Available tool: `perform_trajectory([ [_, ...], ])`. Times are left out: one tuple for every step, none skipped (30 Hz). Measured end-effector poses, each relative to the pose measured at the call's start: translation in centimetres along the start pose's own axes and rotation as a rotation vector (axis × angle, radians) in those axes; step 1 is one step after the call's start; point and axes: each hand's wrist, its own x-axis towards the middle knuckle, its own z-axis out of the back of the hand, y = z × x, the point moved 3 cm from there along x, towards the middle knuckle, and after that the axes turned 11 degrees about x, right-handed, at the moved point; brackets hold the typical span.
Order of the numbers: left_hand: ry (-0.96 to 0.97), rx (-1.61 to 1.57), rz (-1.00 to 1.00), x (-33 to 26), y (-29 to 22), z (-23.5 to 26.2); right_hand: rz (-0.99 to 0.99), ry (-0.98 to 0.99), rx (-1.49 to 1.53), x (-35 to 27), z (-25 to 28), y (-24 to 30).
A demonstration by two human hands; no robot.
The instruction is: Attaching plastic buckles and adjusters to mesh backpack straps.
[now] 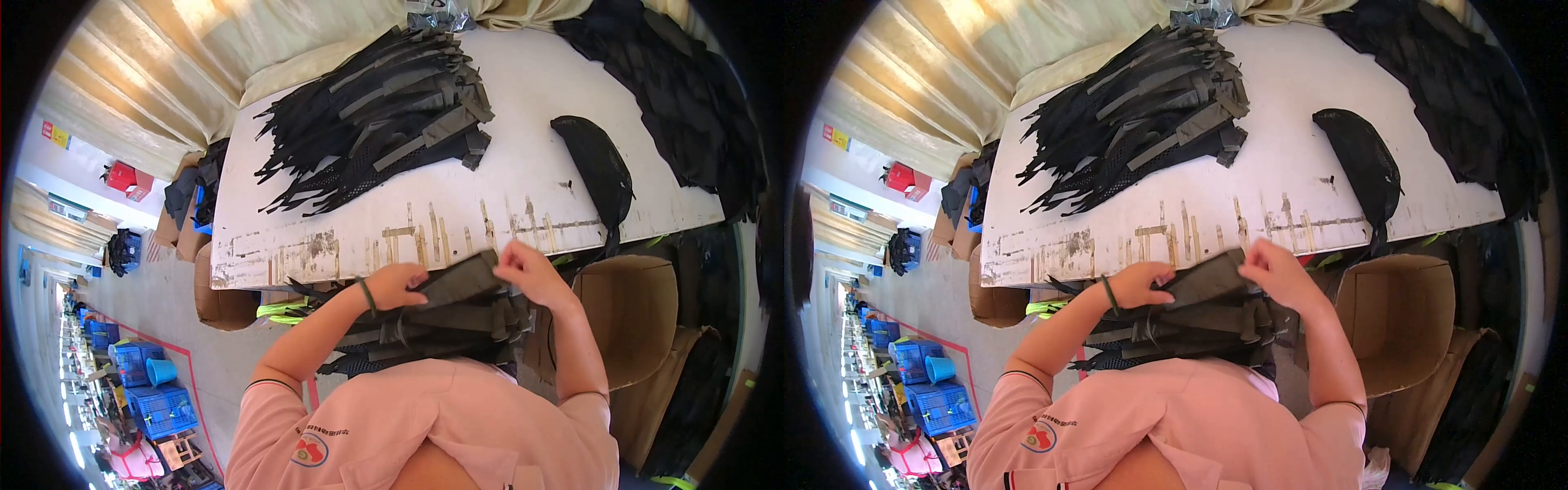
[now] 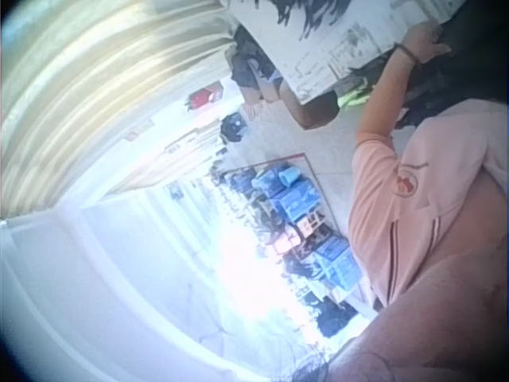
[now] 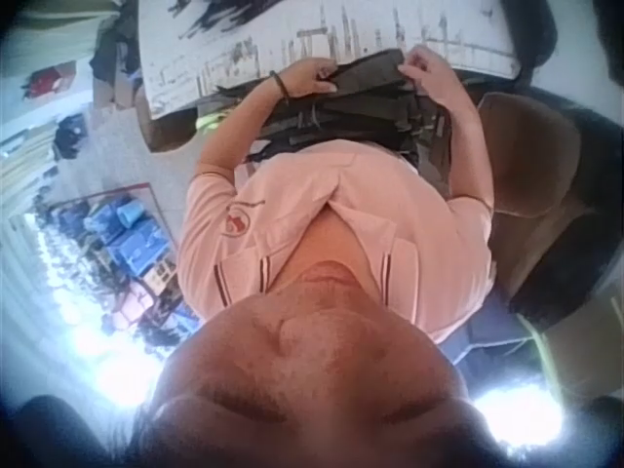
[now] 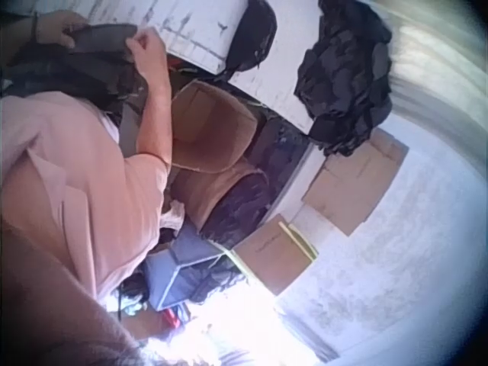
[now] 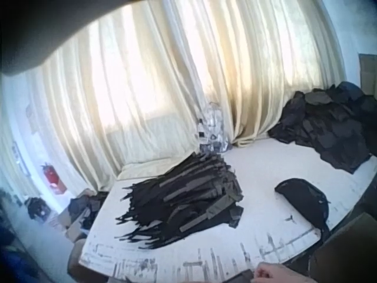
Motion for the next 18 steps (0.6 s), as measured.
perform_trajectory([
  [-0.002, 0.001, -0.005, -0.8, 0.3, -0.3, 0.001, -0.005, -0.003, -0.8, 0.8, -0.9],
  [0.065, -0.096, 0.07, -1.7, 0.8, -0.7, -0.082, 0.113, -0.16, -1.6, 1.0, -2.2],
  [0.134, -0.194, 0.144, -2.3, 1.3, -0.8, -0.168, 0.228, -0.318, -2.2, 1.0, -2.9],
  [0.132, -0.194, 0.139, -2.6, 1.7, -0.2, -0.167, 0.224, -0.321, -2.1, 1.2, -2.8],
  [0.272, -0.273, 0.131, -3.0, 2.0, 0.1, -0.242, 0.359, -0.395, -2.1, 1.0, -2.9],
  [0.408, -0.352, 0.129, -3.4, 1.8, 0.7, -0.311, 0.501, -0.469, -2.0, 0.6, -2.8],
  [0.481, -0.312, 0.126, -3.5, 1.6, 1.5, -0.347, 0.472, -0.47, -1.4, 0.9, -1.6],
  [0.471, -0.31, 0.131, -3.4, 1.2, 2.5, -0.264, 0.423, -0.532, -0.1, 1.3, -0.9],
  [0.386, -0.181, 0.132, -3.0, 0.9, 3.5, -0.082, 0.298, -0.585, 1.6, 1.6, 0.3],
  [0.301, -0.049, 0.129, -2.3, 0.7, 4.5, 0.1, 0.166, -0.633, 3.3, 1.8, 1.7],
  [0.124, 0.071, 0.032, -1.4, 0.9, 5.5, 0.113, 0.1, -0.57, 5.8, 1.9, 2.4],
  [-0.094, 0.057, 0.032, -0.1, 2.1, 6.3, 0.132, 0.038, -0.505, 8.9, 1.6, 2.7],
  [-0.311, 0.041, 0.028, 1.2, 3.6, 7.1, 0.311, -0.049, -0.568, 11.9, 1.1, 3.0],
  [-0.488, 0.188, 0.006, 3.1, 4.5, 8.5, 0.485, -0.152, -0.624, 14.1, 1.0, 3.2],
  [-0.673, 0.332, -0.002, 4.4, 5.9, 10.0, 0.512, -0.199, -0.764, 16.4, 0.0, 3.9],
  [-0.726, 0.358, 0.108, 5.5, 8.0, 10.9, 0.54, -0.247, -0.905, 18.2, -1.1, 4.8],
  [-0.756, 0.454, 0.25, 6.4, 9.7, 11.1, 0.55, -0.248, -0.907, 19.7, -1.9, 5.2],
  [-0.78, 0.546, 0.391, 7.0, 11.1, 11.2, 0.437, -0.207, -0.97, 21.2, -2.5, 5.0],
])
